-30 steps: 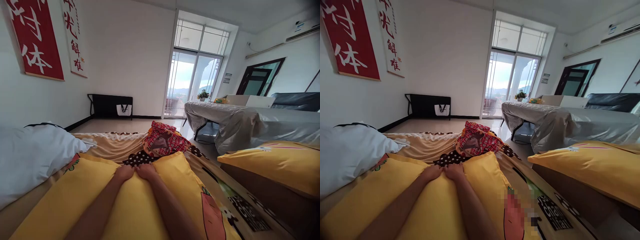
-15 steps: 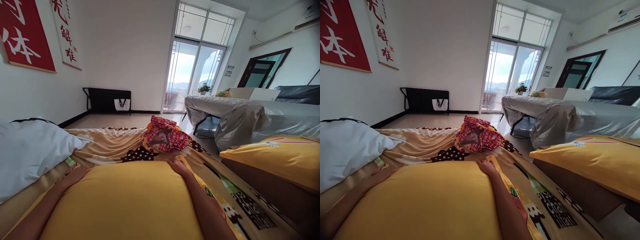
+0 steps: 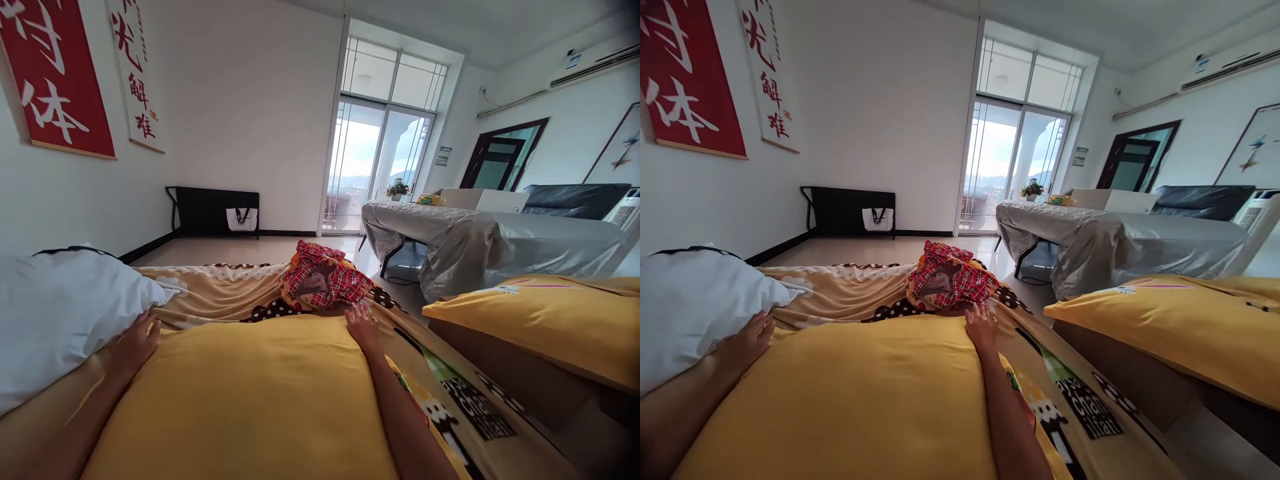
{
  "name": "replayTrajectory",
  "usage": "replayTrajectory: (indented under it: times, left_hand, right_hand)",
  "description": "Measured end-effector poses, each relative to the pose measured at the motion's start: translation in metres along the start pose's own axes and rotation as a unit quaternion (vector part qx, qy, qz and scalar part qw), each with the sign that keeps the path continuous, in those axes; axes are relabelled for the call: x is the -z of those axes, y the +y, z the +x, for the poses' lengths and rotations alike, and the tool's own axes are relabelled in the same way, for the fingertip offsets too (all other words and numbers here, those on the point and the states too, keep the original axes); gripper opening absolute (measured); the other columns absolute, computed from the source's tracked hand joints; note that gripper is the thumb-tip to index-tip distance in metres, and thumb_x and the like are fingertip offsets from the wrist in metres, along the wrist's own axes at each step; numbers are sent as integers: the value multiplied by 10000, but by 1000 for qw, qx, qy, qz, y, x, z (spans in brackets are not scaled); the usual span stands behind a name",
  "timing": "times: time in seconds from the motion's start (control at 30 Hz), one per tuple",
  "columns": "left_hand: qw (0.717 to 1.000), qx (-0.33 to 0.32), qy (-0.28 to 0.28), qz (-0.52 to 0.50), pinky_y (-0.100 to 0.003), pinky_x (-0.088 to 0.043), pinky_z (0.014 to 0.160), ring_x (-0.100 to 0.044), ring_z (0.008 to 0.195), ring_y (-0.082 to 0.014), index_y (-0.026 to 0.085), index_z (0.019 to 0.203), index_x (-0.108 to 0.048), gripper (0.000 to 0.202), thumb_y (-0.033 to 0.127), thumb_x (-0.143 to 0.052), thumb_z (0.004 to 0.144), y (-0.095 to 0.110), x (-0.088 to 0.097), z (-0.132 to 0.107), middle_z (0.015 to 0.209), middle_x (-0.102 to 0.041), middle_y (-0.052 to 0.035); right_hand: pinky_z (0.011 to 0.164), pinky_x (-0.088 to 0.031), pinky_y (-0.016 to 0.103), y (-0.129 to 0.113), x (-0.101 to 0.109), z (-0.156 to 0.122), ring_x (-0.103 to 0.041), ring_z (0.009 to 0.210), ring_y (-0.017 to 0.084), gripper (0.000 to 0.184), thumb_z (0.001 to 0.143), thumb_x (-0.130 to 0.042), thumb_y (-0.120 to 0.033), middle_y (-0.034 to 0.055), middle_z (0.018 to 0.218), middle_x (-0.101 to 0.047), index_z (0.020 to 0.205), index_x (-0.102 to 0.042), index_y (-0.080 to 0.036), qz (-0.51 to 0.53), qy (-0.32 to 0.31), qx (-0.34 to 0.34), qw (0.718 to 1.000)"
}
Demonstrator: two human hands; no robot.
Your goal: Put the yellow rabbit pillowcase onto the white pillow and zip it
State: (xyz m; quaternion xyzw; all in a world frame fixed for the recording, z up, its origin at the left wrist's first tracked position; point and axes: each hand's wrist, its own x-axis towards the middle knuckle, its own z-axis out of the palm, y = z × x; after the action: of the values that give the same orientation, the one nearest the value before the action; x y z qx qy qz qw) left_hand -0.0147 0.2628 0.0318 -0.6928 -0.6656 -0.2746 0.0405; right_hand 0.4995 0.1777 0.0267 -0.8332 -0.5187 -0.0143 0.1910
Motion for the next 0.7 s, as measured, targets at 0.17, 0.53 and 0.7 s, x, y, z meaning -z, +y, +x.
replayTrajectory:
  times: [0.17, 0.53, 0.7]
  left_hand:
    - [978, -156, -103, -95, -337, -359, 1073, -507, 1260, -218, 168, 1323, -516, 543, 439, -286, 912, 103, 50, -44, 1353, -562, -81]
    - [972, -211, -100, 22, -431, -224, 1149, -301, 1400, -198, 222, 1431, -390, 570, 456, -235, 934, 91, 23, -134, 1502, -373, -27]
    - [987, -144, -59, 40, -458, -246, 1136, -291, 1406, -203, 238, 1450, -352, 599, 469, -192, 922, 43, 34, -166, 1513, -349, -8]
  right_hand:
    - [1049, -336, 318, -80, 41, -67, -482, 1268, 167, 442, 968, -295, -419, 25, 1376, -539, 1336, -499, -284, 59, -7, 185, 981]
    - [1151, -164, 413, -58, 15, -139, -237, 1424, 181, 526, 980, -235, -433, 53, 1524, -316, 1444, -373, -227, 13, -53, 240, 969]
    - [1135, -238, 396, 15, 6, -141, -255, 1417, 169, 553, 975, -203, -426, 43, 1531, -300, 1479, -297, -221, -9, -34, 153, 988]
